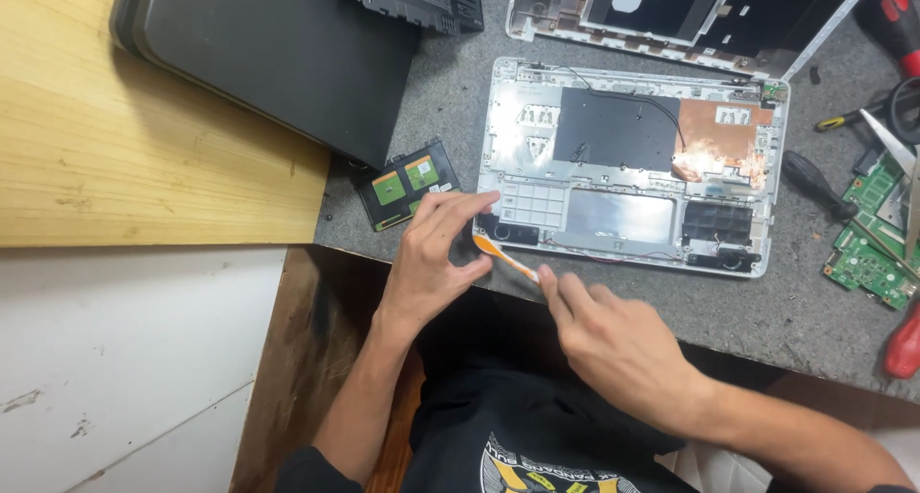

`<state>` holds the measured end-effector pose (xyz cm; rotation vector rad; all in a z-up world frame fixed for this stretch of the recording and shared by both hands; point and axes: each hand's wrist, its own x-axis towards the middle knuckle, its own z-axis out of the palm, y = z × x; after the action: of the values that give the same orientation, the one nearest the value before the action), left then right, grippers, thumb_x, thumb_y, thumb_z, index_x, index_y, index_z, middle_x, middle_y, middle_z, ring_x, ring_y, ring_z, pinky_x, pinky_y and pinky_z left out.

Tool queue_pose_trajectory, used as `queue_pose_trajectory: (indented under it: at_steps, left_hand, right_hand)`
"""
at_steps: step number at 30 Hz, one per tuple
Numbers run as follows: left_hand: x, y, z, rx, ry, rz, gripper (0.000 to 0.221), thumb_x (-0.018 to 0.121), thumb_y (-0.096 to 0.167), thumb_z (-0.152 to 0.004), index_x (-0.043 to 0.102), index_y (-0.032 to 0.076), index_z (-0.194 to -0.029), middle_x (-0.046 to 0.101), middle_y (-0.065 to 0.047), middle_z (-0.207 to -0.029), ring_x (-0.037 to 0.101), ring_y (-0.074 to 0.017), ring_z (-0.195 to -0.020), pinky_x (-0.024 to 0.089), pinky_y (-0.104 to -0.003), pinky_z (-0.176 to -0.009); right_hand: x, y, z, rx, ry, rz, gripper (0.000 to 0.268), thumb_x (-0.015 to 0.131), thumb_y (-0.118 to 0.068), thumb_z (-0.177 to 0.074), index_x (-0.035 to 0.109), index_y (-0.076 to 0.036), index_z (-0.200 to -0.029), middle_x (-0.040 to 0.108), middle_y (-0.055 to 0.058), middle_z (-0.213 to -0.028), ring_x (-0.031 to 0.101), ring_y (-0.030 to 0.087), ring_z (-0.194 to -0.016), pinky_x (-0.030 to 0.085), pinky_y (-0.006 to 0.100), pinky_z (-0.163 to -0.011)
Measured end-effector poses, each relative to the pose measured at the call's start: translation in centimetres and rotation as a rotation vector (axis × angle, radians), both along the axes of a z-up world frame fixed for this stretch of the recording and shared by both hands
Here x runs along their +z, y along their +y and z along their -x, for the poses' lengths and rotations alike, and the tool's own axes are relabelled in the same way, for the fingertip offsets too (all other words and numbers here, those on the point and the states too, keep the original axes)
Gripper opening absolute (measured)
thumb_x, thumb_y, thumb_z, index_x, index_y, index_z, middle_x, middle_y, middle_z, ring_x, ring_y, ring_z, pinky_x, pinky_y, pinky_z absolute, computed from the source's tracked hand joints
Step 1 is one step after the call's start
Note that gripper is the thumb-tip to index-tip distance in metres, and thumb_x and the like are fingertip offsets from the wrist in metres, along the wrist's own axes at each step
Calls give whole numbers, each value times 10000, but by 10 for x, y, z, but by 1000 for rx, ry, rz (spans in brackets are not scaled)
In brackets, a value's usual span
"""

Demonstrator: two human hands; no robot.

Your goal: Repairing a laptop by unscrewing components, cleaning the motherboard with a brush, and manipulating internal cables.

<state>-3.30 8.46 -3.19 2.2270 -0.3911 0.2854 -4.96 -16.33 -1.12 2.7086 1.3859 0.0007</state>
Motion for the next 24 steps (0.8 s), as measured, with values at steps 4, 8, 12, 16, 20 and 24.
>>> queue_pose_trajectory:
  at_steps: [4,8,12,16,20,24]
  left_hand:
    - [-1,-4,-3,6,8,-25,684,809,9,-744,583,94,-1385,701,-46,-1243,557,-255,-1111,514,-369,-1016]
    - [1,2,-5,11,48,64,687,875,44,-729,659,168,-1370,754,-71,-1084,660,-296,-1101,551,-465,-1000]
    - [-4,8,-3,-31,42,79,693,844,-25,-737,651,162,-1376,766,-73,-1089,685,-306,-1098,555,-475,-1005]
    - [-1,6,-3,-29,6,69,669,837,-24,-761,643,139,-1379,767,-75,-1110,685,-300,-1117,567,-468,-1008]
    - [-7,5,-1,-26,-12,71,680,827,-51,-748,636,119,-1379,765,-93,-1114,686,-319,-1116,571,-479,-1002]
    - [-8,3,0,-22,-21,74,674,813,-66,-749,633,108,-1375,762,-92,-1137,683,-318,-1133,568,-479,-1007]
  right_hand:
    - [-6,-3,5,-175,69,-118,604,609,-100,-809,573,-85,-1411,573,30,-915,619,209,-522,439,390,-335]
    - [13,9,-14,-108,131,-227,439,545,-81,-855,681,-32,-1269,607,49,-836,619,120,-468,440,254,-316]
    - [40,4,-26,-145,243,-149,419,545,-75,-866,714,-79,-1250,664,45,-802,654,127,-462,447,269,-330]
    - [27,9,-36,-102,194,-78,476,617,-76,-809,703,-78,-1277,686,72,-884,615,95,-474,448,233,-361]
    - [45,-3,-34,-102,225,-51,476,590,-38,-820,708,-94,-1278,699,76,-902,664,136,-505,487,272,-380]
    - [34,2,-30,-113,218,-39,466,588,-50,-826,700,-80,-1278,689,80,-895,650,124,-491,469,255,-370]
